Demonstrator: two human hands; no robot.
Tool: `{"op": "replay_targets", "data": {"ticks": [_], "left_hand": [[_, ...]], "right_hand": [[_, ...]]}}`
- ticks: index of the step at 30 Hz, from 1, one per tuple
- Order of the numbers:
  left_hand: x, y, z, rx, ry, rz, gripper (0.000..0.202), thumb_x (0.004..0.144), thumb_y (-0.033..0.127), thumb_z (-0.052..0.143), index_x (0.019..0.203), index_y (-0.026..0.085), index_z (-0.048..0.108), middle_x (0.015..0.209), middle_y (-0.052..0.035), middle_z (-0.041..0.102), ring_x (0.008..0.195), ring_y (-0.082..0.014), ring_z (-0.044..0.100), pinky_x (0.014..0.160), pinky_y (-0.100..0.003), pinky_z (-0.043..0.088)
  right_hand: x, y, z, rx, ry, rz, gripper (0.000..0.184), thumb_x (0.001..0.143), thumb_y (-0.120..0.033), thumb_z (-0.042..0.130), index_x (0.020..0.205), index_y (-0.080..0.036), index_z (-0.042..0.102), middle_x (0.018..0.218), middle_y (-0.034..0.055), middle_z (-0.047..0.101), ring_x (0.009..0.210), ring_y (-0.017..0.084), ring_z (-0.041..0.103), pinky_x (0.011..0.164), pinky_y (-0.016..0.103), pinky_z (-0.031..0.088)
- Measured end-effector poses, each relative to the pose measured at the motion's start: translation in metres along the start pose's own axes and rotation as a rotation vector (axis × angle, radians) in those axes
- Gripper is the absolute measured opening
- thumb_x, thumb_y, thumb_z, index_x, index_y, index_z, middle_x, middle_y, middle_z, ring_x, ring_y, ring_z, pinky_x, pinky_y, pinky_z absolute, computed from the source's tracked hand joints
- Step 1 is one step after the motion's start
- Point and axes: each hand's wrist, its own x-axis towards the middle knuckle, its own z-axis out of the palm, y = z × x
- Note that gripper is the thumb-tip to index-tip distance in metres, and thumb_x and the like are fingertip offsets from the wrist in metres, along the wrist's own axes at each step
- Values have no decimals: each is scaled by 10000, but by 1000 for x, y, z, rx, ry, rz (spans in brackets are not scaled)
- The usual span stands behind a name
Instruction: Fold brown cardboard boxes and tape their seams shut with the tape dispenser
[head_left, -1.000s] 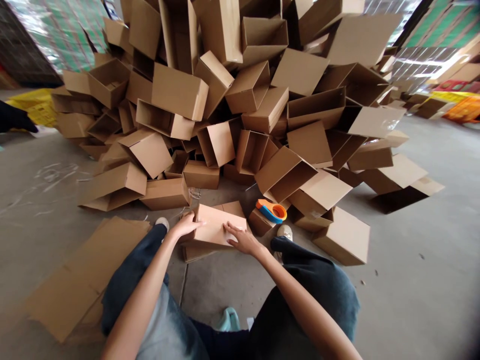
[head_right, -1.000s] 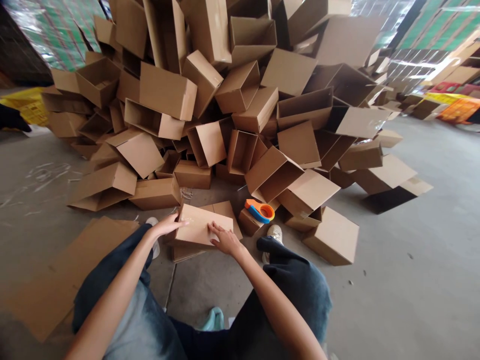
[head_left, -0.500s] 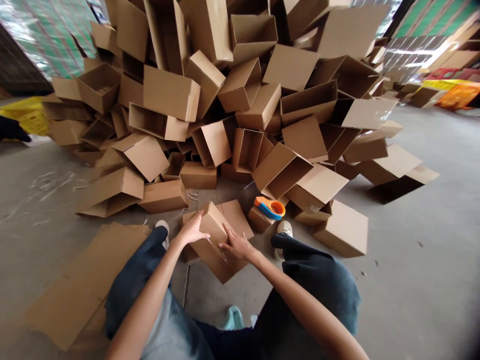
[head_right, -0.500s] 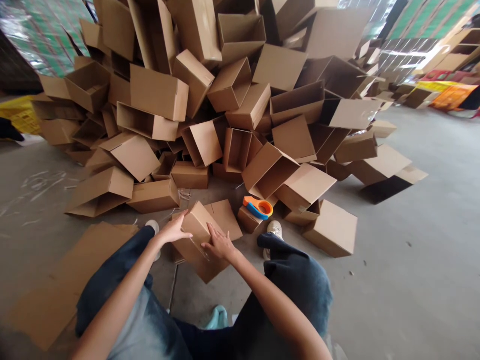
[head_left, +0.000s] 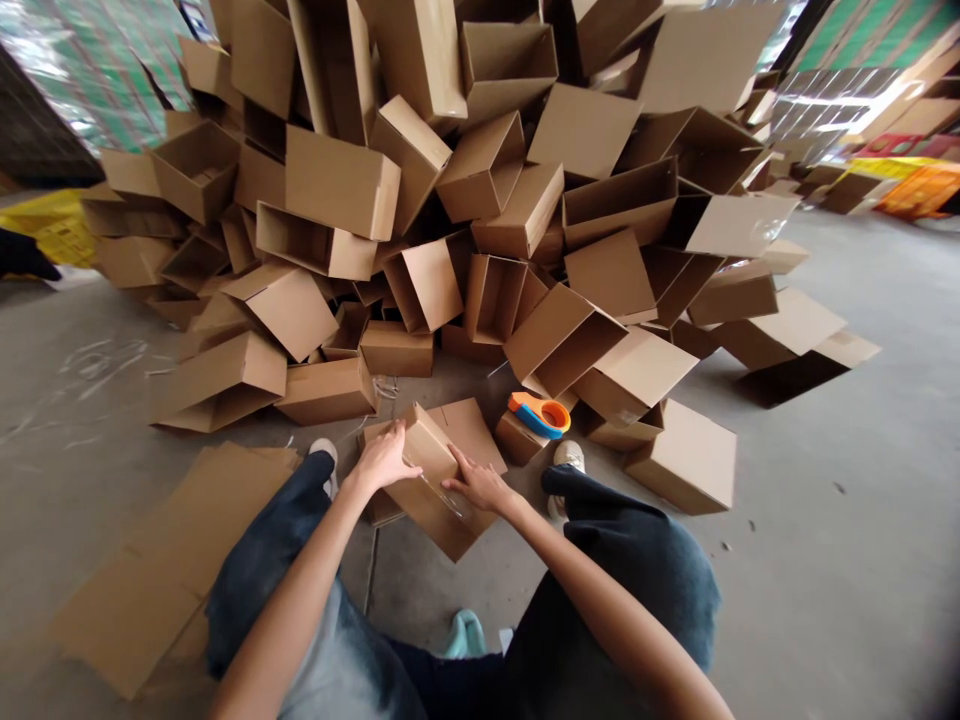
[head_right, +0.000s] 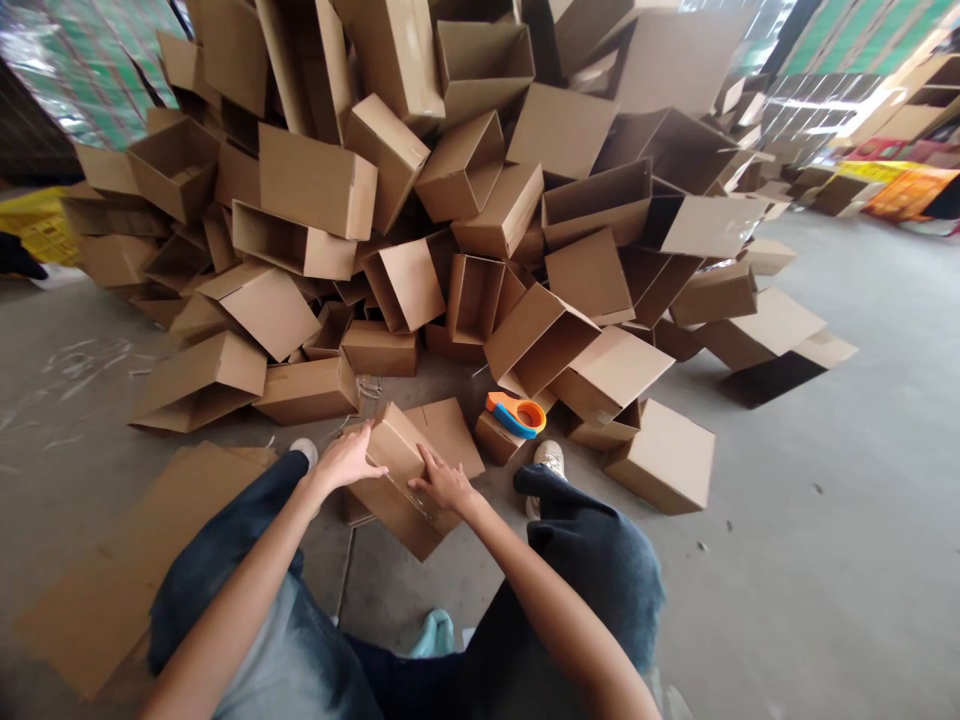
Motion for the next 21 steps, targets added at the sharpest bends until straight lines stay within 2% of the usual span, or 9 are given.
{"op": "replay_targets", "data": {"ticks": [3,6,9,13,17,21], "left_hand": [[0,0,-3,11,-15,-2,948,640,473,645,1384,38,252,1293,-244,504,1146,-347,530,925,-373,410],[0,0,-5,17,-15,3,929,643,461,637,1387,45,270,1326,-239,475,1162,-340,519,933,-362,404],[-1,-1,-7,5,-16,16,926,658,448,626,1406,51,253,1364,-227,439,1201,-328,488,955,-353,386],[-2,-4,-10,-18,-48,9,944,698,445,599,1453,91,156,1331,-185,495,1204,-290,494,960,-334,370],[-2,-7,-13,-60,-66,16,915,719,419,592,1466,141,142,1328,-150,509,1196,-262,506,934,-300,378],[-1,-11,-13,-129,-67,36,873,714,363,600,1458,154,195,1316,-132,527,1168,-234,532,899,-261,400]], "right_hand": [[0,1,-1,1,-5,-2,749,866,-615,367,1462,-328,18,1477,97,301,1259,320,420,1010,574,261],[-1,1,-3,-2,-7,-12,744,866,-614,370,1462,-332,27,1477,91,304,1267,311,412,1009,537,283],[-1,0,-5,-21,-13,-8,749,870,-608,369,1467,-300,38,1427,117,390,1249,303,435,991,498,311],[0,-1,-6,-60,-35,16,757,874,-604,366,1470,-275,35,1330,134,502,1203,296,487,977,461,322],[1,0,-5,-57,-30,14,755,870,-608,369,1468,-298,28,1363,122,470,1216,297,476,973,442,329],[3,4,-2,-49,-19,-8,763,864,-619,368,1469,-295,34,1371,127,459,1204,313,485,954,452,350]]}}
